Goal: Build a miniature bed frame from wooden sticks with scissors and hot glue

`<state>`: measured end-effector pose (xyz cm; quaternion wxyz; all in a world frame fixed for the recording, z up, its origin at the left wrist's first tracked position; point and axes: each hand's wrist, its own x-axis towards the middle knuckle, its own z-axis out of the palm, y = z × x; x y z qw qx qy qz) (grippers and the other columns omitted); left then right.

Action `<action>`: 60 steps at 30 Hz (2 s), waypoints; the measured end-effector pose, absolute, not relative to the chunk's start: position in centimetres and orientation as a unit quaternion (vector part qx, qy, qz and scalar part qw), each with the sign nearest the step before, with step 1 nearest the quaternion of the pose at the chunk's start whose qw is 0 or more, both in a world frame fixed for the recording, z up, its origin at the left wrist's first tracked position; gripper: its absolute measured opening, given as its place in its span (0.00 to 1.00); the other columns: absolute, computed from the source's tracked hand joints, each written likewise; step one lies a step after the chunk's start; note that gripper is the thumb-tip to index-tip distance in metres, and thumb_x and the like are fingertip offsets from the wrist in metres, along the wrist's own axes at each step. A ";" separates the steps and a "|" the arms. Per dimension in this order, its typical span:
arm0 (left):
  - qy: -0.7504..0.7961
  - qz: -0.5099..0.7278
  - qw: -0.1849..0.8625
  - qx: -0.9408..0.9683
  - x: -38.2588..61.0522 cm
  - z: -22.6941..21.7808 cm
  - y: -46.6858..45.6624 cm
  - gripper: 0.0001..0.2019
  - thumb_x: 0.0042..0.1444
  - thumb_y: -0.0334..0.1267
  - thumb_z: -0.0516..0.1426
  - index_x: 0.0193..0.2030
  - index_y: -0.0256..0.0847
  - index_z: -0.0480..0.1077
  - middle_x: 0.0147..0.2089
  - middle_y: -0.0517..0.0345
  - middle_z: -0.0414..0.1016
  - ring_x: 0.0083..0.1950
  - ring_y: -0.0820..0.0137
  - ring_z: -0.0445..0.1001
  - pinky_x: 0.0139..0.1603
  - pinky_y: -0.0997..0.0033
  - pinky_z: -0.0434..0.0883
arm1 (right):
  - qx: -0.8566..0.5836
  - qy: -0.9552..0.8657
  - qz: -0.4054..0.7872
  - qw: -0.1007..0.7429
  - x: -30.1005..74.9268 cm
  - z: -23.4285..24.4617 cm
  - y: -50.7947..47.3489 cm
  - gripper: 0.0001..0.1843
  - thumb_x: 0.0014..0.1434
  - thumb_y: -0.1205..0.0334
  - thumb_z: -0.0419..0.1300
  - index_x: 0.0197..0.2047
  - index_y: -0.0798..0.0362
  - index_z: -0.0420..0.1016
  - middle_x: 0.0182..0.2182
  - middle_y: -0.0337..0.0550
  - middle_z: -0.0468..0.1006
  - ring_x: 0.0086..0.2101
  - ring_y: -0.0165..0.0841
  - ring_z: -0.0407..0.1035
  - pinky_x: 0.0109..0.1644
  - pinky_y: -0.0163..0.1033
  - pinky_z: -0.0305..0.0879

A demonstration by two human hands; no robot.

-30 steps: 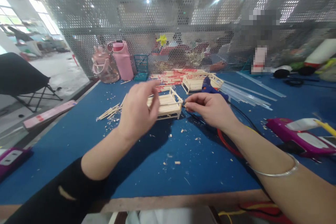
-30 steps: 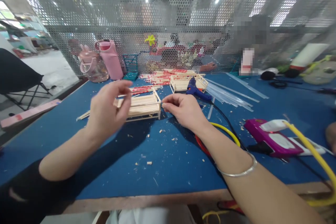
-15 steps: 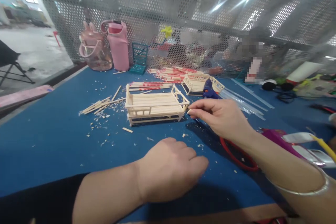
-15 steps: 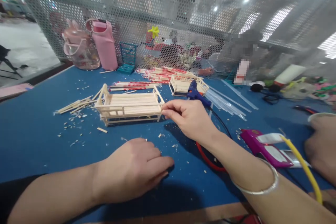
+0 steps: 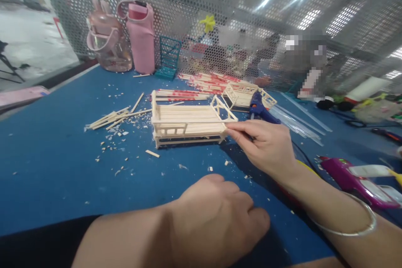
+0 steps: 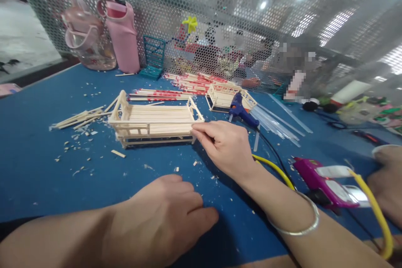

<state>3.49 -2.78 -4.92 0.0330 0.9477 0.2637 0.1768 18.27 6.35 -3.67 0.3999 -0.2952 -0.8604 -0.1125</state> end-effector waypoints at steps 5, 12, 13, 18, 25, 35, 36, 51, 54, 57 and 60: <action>0.262 0.180 0.036 0.947 3.4 -5.0 -2.8 0.05 0.58 0.33 0.53 0.31 0.41 0.65 0.26 0.62 0.71 0.24 0.69 0.66 0.23 0.66 0.54 | -0.296 -0.857 -0.122 0.403 18.2 -3.8 6.4 0.06 0.58 0.65 0.60 0.33 0.51 0.80 0.28 0.39 0.83 0.28 0.31 0.76 0.33 0.33 0.70; 0.259 0.185 0.034 0.947 3.5 -5.0 -2.8 0.05 0.58 0.33 0.53 0.31 0.41 0.65 0.26 0.62 0.71 0.24 0.69 0.66 0.23 0.66 0.55 | -0.305 -0.860 -0.133 0.387 18.2 -3.9 6.3 0.06 0.57 0.66 0.60 0.33 0.52 0.79 0.29 0.41 0.83 0.29 0.32 0.77 0.33 0.34 0.70; 0.259 0.186 0.035 0.947 3.5 -5.0 -2.8 0.05 0.57 0.33 0.53 0.31 0.41 0.66 0.26 0.62 0.71 0.24 0.69 0.66 0.23 0.66 0.55 | -0.310 -0.860 -0.132 0.384 18.2 -3.8 6.3 0.06 0.57 0.66 0.60 0.33 0.52 0.79 0.29 0.41 0.83 0.29 0.32 0.77 0.33 0.34 0.70; 0.256 0.185 0.040 0.948 3.5 -5.0 -2.8 0.05 0.58 0.33 0.53 0.31 0.40 0.66 0.26 0.62 0.72 0.24 0.69 0.66 0.23 0.66 0.56 | -0.327 -0.857 -0.122 0.378 18.1 -3.8 6.3 0.07 0.58 0.64 0.59 0.33 0.49 0.80 0.29 0.38 0.83 0.29 0.32 0.77 0.34 0.35 0.71; 0.261 0.176 0.041 0.948 3.5 -4.9 -2.8 0.05 0.57 0.33 0.54 0.31 0.40 0.66 0.26 0.61 0.71 0.24 0.69 0.66 0.23 0.66 0.56 | -0.329 -0.856 -0.121 0.379 18.0 -3.9 6.3 0.07 0.58 0.65 0.59 0.33 0.50 0.80 0.29 0.38 0.83 0.29 0.32 0.77 0.34 0.35 0.70; 0.261 0.179 0.041 0.948 3.4 -5.0 -2.8 0.04 0.57 0.33 0.54 0.30 0.40 0.66 0.26 0.62 0.71 0.24 0.69 0.66 0.23 0.66 0.57 | -0.311 -0.864 -0.144 0.369 18.1 -3.7 5.9 0.11 0.61 0.65 0.54 0.37 0.52 0.79 0.31 0.41 0.83 0.29 0.32 0.77 0.33 0.35 0.70; 0.261 0.179 0.040 0.948 3.4 -5.0 -2.8 0.04 0.57 0.33 0.54 0.31 0.40 0.66 0.26 0.62 0.71 0.24 0.69 0.66 0.23 0.66 0.56 | -0.306 -0.865 -0.149 0.370 18.1 -3.6 5.8 0.12 0.61 0.66 0.54 0.38 0.52 0.79 0.31 0.42 0.83 0.29 0.32 0.77 0.32 0.35 0.70; 0.333 0.344 -0.031 0.877 2.2 -3.3 -2.4 0.11 0.59 0.30 0.50 0.46 0.40 0.67 0.37 0.56 0.74 0.39 0.68 0.71 0.40 0.67 0.68 | -0.392 -0.768 0.015 0.507 18.4 -3.3 6.2 0.06 0.54 0.67 0.55 0.36 0.52 0.71 0.19 0.34 0.72 0.19 0.26 0.64 0.23 0.31 0.62; 0.414 0.383 -0.096 0.820 1.4 0.1 -0.7 0.16 0.57 0.30 0.50 0.53 0.39 0.64 0.47 0.52 0.74 0.50 0.65 0.70 0.51 0.63 0.67 | -0.396 -0.738 0.124 0.532 18.1 -3.8 7.3 0.12 0.49 0.70 0.52 0.39 0.54 0.67 0.26 0.37 0.71 0.25 0.27 0.66 0.24 0.30 0.62; 0.549 0.270 -0.053 0.789 1.2 3.2 2.0 0.26 0.52 0.32 0.52 0.60 0.39 0.59 0.50 0.52 0.74 0.51 0.61 0.71 0.50 0.60 0.68 | -0.375 -0.757 0.215 0.489 18.0 -4.3 8.0 0.23 0.45 0.74 0.50 0.47 0.56 0.65 0.30 0.39 0.71 0.28 0.27 0.67 0.29 0.32 0.64; 0.602 0.163 0.034 0.781 1.5 4.0 4.1 0.31 0.50 0.36 0.53 0.64 0.36 0.55 0.48 0.49 0.75 0.47 0.61 0.74 0.46 0.62 0.69 | -0.348 -0.783 0.256 0.447 18.2 -4.5 8.1 0.32 0.45 0.76 0.49 0.56 0.56 0.61 0.32 0.40 0.73 0.28 0.26 0.67 0.34 0.33 0.66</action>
